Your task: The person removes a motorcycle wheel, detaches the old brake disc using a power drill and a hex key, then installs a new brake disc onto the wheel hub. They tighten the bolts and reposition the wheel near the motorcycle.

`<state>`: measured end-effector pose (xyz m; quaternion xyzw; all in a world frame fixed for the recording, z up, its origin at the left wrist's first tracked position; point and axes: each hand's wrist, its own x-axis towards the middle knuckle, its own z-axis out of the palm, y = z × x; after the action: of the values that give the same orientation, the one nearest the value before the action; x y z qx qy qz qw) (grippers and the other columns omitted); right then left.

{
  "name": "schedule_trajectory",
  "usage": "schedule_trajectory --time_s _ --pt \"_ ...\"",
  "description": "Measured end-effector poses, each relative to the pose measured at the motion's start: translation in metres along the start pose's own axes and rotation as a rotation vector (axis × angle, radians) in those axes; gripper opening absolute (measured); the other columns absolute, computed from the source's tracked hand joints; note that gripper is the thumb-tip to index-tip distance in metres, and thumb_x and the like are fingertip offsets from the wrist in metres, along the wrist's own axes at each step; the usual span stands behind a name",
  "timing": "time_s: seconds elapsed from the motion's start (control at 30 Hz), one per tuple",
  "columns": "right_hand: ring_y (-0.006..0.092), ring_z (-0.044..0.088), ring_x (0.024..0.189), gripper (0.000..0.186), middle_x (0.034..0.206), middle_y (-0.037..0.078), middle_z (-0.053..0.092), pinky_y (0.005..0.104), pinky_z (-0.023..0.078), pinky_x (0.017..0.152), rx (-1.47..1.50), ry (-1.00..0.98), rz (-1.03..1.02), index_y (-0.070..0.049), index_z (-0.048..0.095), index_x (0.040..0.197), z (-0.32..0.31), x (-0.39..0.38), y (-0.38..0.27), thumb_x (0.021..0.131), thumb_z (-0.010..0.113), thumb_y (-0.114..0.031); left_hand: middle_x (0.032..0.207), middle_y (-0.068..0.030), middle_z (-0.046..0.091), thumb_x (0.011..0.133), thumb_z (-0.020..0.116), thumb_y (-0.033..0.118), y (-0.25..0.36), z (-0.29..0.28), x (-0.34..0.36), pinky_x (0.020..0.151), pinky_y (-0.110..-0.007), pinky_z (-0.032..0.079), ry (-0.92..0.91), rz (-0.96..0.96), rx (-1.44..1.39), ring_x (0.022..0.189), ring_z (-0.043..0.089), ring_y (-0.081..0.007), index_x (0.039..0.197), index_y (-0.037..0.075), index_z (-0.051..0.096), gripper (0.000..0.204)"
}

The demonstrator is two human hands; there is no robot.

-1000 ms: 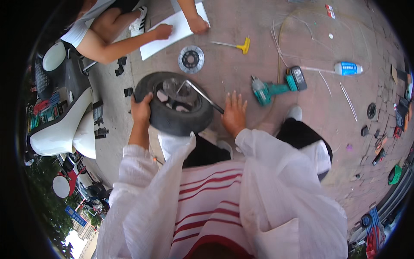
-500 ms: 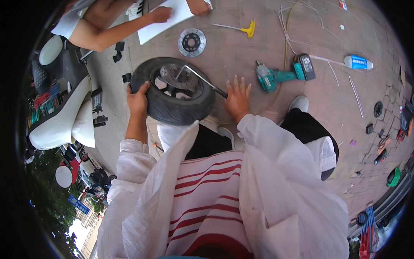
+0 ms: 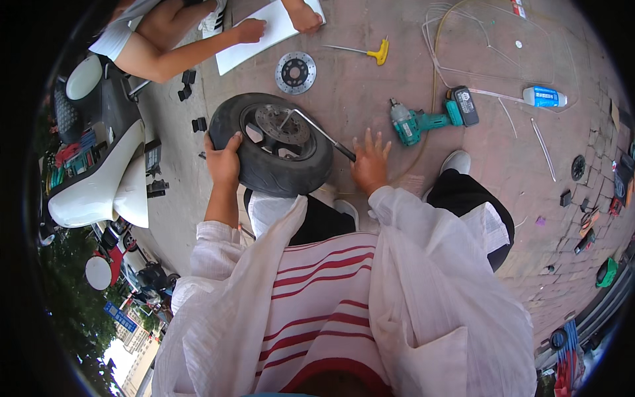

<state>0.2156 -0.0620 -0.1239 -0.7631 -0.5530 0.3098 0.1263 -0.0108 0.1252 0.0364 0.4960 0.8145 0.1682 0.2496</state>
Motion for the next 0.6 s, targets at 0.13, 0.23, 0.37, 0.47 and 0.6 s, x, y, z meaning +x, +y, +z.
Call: schedule_trajectory --time_s 0.13,0.23,0.37,0.47,0.6 --pt "0.0445 0.026 0.139 0.057 0.149 0.02 0.033 0.0644 0.018 0.11 0.023 -0.037 -0.052 -0.014 0.057 0.13 0.011 0.007 -0.002 0.075 0.072 -0.018 0.131 -0.0263 0.053 0.069 0.078 0.034 -0.013 -0.005 0.011 0.103 -0.035 0.038 -0.008 0.031 -0.099 0.121 0.053 -0.0339 0.142 -0.008 0.034 0.095" --pt "0.0437 0.026 0.139 0.057 0.149 0.019 0.034 0.064 0.017 0.111 0.029 -0.042 -0.101 -0.014 0.058 0.13 0.022 0.027 0.0 0.075 0.072 -0.018 0.132 -0.0267 0.053 0.069 0.079 0.034 -0.017 -0.008 0.023 0.104 -0.035 0.038 -0.02 0.003 -0.065 0.122 0.053 -0.0328 0.141 -0.01 0.034 0.095" --pt "0.0435 0.028 0.138 0.051 0.148 0.019 0.036 0.0624 0.019 0.111 0.091 -0.031 -0.064 -0.013 0.061 0.125 0.019 0.004 0.003 0.074 0.072 -0.017 0.131 -0.0266 0.053 0.069 0.079 0.031 -0.03 -0.005 0.008 0.104 -0.036 0.038 -0.031 0.027 -0.096 0.122 0.052 -0.0349 0.143 -0.006 0.034 0.094" --pt "0.043 0.029 0.138 0.048 0.147 0.019 0.038 0.061 0.02 0.111 0.059 0.035 -0.067 -0.013 0.063 0.122 0.0 0.005 0.008 0.075 0.071 -0.017 0.133 -0.0252 0.052 0.069 0.079 0.03 -0.005 -0.001 -0.008 0.104 -0.036 0.038 -0.024 0.012 -0.05 0.122 0.052 -0.0339 0.144 -0.004 0.034 0.093" --pt "0.0394 0.047 0.123 0.037 0.127 0.02 0.055 0.0552 0.033 0.104 0.084 0.026 -0.053 -0.011 0.066 0.113 0.005 0.004 0.013 0.076 0.07 -0.018 0.134 -0.024 0.051 0.07 0.078 0.028 0.007 -0.001 -0.008 0.103 -0.035 0.038 -0.005 -0.002 -0.045 0.121 0.053 -0.0328 0.144 -0.004 0.032 0.093"
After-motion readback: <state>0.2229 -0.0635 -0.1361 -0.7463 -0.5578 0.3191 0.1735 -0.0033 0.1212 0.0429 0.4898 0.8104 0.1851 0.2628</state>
